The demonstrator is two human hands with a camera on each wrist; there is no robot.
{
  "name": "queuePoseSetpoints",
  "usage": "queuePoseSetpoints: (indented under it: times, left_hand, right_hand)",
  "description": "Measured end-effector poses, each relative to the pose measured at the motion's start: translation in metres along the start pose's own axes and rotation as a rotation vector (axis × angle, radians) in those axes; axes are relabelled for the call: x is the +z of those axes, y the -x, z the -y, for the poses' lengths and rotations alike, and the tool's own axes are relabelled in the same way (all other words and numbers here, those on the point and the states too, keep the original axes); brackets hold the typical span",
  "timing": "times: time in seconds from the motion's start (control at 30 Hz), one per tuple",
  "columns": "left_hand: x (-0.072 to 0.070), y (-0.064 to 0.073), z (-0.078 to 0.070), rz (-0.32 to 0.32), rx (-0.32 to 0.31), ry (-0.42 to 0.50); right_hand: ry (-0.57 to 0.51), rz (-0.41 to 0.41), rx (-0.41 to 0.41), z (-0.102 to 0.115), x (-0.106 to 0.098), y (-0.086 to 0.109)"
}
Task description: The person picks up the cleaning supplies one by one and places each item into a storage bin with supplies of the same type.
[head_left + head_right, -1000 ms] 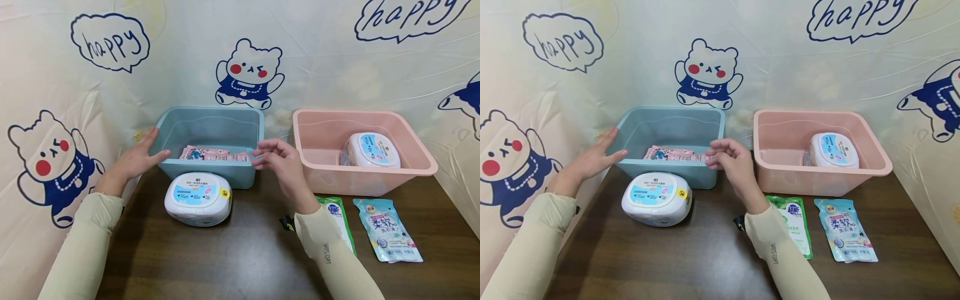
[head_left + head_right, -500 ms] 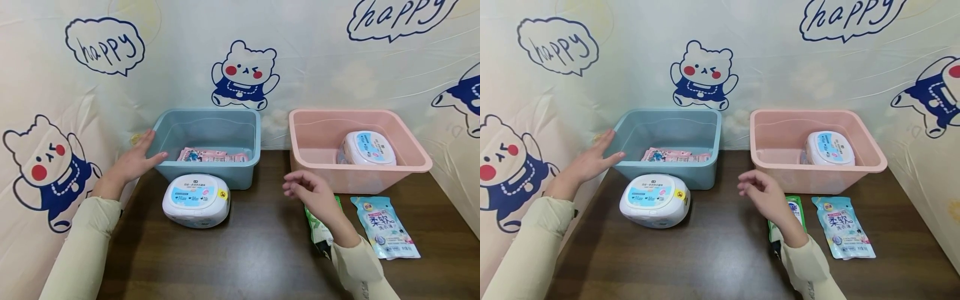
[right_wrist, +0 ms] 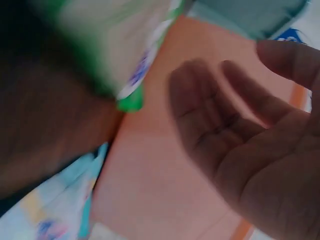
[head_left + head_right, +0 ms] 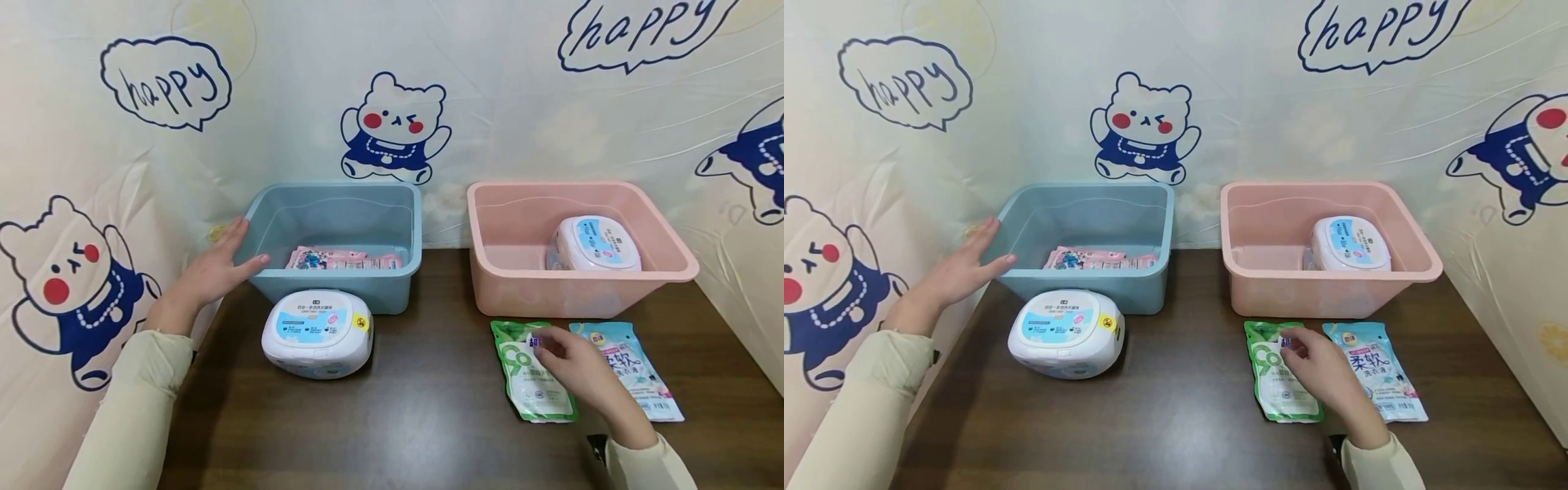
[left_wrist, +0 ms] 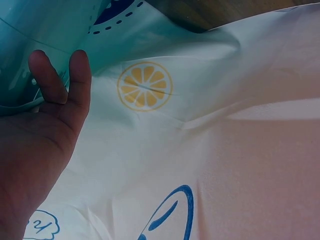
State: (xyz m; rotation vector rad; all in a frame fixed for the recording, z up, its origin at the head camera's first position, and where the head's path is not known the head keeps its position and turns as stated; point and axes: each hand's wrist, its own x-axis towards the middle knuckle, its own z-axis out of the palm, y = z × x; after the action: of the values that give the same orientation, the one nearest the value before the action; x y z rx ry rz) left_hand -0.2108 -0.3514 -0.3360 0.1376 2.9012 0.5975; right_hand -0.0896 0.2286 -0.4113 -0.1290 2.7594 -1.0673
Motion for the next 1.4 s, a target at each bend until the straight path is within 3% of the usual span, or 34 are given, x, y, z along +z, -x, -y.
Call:
queuePoseSetpoints:
  times: [0.2,0.33,0.47,0.57,0.8,1.07,1.27,1.4]
  left_hand:
    - [0.000,0.002,0.000,-0.001,0.004,0.005]
    - [0.001,0.002,0.000,-0.001,0.009,0.018]
    - [0.001,0.002,0.001,-0.011,0.008,0.008]
    - [0.002,0.003,0.001,-0.011,0.006,0.005]
    - [0.003,0.005,0.000,-0.009,0.004,0.014]
    - [0.003,0.002,0.000,-0.016,0.011,0.012]
    - [0.003,0.004,-0.001,-0.017,0.003,0.009]
    - [0.003,0.004,-0.001,-0.018,-0.001,0.010]
  right_hand:
    - [0.203,0.084,0.151,-0.026,0.003,0.000]
    - [0.220,0.126,0.225,-0.037,0.007,-0.002]
    - [0.118,0.144,0.265,-0.041,0.010,-0.006]
    - [0.031,0.131,0.247,-0.042,0.013,-0.006]
    - [-0.292,0.133,0.229,-0.042,0.014,-0.004]
    - [-0.374,0.159,0.200,-0.043,0.018,-0.005]
    - [-0.511,0.174,0.140,-0.037,0.024,-0.005]
    - [-0.636,0.235,0.086,-0.029,0.026,-0.006]
